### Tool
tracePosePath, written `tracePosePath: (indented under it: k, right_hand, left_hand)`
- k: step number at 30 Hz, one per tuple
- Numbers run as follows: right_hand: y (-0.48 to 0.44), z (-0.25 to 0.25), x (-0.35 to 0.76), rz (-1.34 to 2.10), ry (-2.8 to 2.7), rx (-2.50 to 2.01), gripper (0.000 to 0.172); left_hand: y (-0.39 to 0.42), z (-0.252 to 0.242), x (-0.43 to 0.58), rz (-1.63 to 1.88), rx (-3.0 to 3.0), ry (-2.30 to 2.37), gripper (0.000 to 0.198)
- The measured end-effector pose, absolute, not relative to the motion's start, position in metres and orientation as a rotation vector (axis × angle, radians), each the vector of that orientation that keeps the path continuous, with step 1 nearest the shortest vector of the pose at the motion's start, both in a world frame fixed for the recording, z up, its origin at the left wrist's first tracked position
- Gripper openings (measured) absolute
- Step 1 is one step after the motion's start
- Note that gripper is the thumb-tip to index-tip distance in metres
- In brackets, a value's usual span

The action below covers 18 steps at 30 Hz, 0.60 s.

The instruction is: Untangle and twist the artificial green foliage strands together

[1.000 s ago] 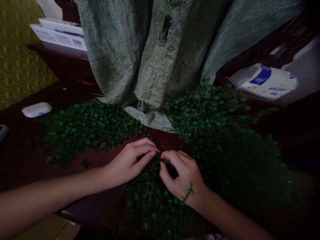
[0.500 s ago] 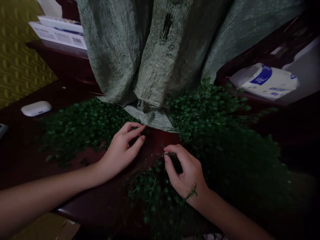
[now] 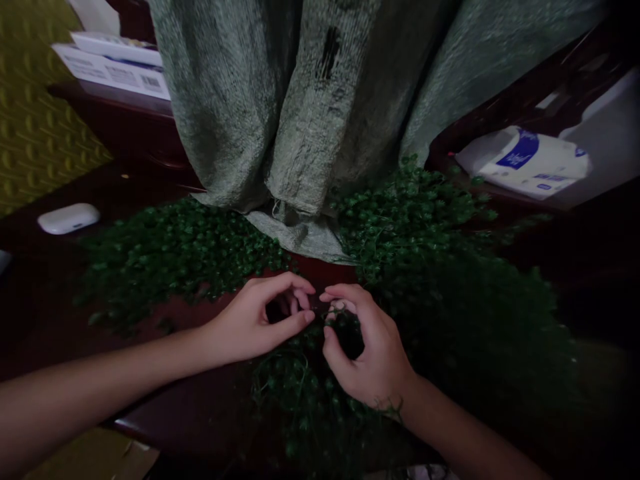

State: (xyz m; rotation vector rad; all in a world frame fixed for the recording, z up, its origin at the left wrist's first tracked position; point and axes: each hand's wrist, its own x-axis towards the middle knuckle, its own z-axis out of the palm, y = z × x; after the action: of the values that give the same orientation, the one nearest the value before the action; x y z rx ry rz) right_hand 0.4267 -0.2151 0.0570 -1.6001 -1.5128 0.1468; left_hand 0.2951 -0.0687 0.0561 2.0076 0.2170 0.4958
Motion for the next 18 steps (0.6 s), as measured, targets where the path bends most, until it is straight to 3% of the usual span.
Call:
tracePosePath:
  k: [6,18]
  right_hand:
    - [-0.2179,0.0589,0.4264,0.228,-1.585,-1.568,0.068]
    - [-0.2151,0.0534,0.4258,0.123,-1.414,-1.523,0.051]
  left_hand:
    - [-0.0685,0.0547,0.2951,0.388,1.959,0.123,0.035]
    - [-0.0659,0.0502,0.2953,0.343,2.025,0.310,0.016]
